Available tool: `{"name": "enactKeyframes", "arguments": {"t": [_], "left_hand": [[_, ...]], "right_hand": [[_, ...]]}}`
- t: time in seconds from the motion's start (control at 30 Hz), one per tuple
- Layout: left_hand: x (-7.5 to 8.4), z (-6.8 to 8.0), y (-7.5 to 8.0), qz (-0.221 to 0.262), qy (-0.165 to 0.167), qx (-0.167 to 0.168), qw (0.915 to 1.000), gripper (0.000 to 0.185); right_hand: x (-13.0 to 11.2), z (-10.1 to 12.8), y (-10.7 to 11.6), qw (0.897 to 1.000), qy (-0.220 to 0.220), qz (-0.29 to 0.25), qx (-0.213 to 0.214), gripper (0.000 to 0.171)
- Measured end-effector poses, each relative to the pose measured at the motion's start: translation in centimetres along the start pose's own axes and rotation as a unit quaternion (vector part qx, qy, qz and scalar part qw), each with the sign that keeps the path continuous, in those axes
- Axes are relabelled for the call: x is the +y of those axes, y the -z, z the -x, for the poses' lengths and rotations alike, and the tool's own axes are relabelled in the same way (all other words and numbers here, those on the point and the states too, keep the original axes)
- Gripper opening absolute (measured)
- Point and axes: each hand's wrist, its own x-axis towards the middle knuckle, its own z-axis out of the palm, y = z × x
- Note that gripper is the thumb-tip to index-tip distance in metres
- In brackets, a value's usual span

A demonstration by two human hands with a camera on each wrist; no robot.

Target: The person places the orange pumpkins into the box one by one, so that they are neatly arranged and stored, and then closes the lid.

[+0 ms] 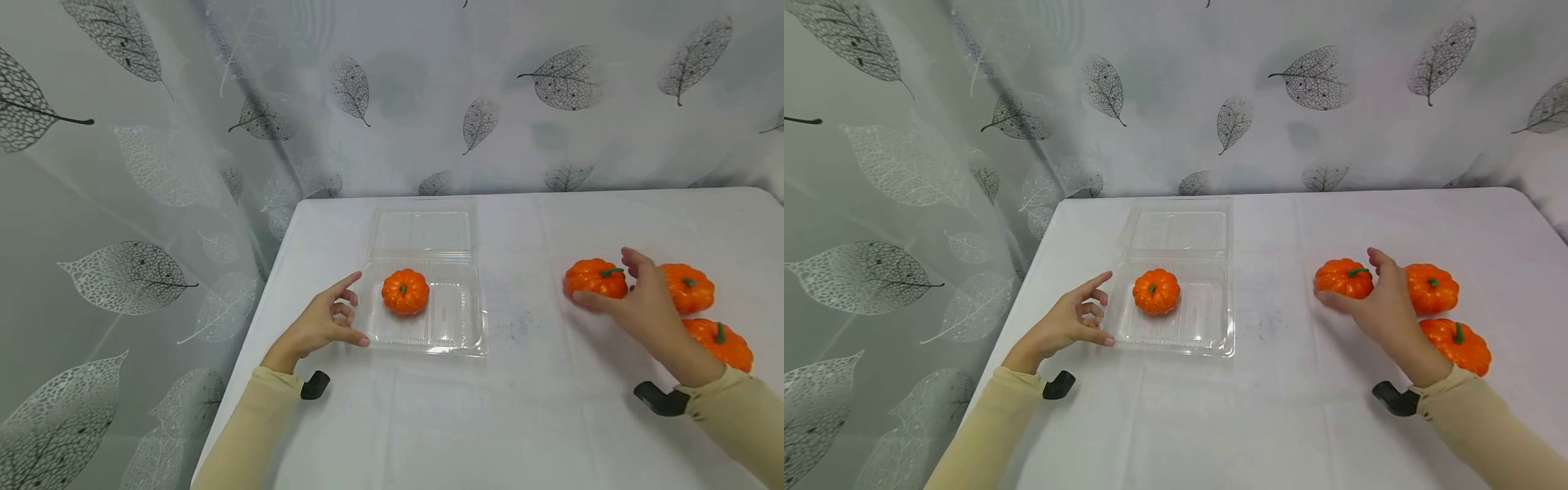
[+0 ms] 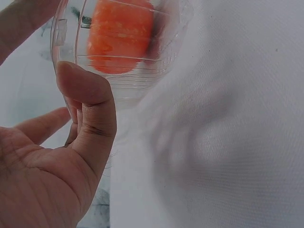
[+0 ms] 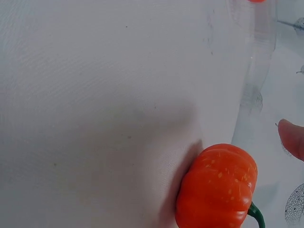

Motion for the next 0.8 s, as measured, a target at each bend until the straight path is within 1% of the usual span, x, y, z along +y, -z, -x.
{"name": "enactKeyframes", "arguments": {"t": [0.17,0.43,0.5,0.73,0.8], "left_hand": [[-0.1,0.0,0.0,0.002,-0.002,-0.001,1.0000,0.109],[0.1,-0.1,0.0,0.009,0.008,-0.008,0.9999,0.110],[0.4,0.0,0.0,0.014,0.010,-0.013,0.9998,0.110],[2.5,0.8,-0.3,0.013,0.011,-0.017,0.9997,0.108],[2.6,0.9,-0.4,0.014,0.011,-0.017,0.9997,0.107]], "right_hand": [[0.3,-0.3,-0.2,1.000,-0.004,0.010,-0.023,0.110],[1.1,-0.7,-0.3,0.999,-0.013,0.018,-0.040,0.112],[1.3,-0.8,-0.4,0.999,-0.018,0.021,-0.042,0.113],[1.8,-1.0,-0.7,0.998,-0.033,0.031,-0.049,0.115],[1.9,-1.1,-0.7,0.998,-0.035,0.031,-0.049,0.115]]}}
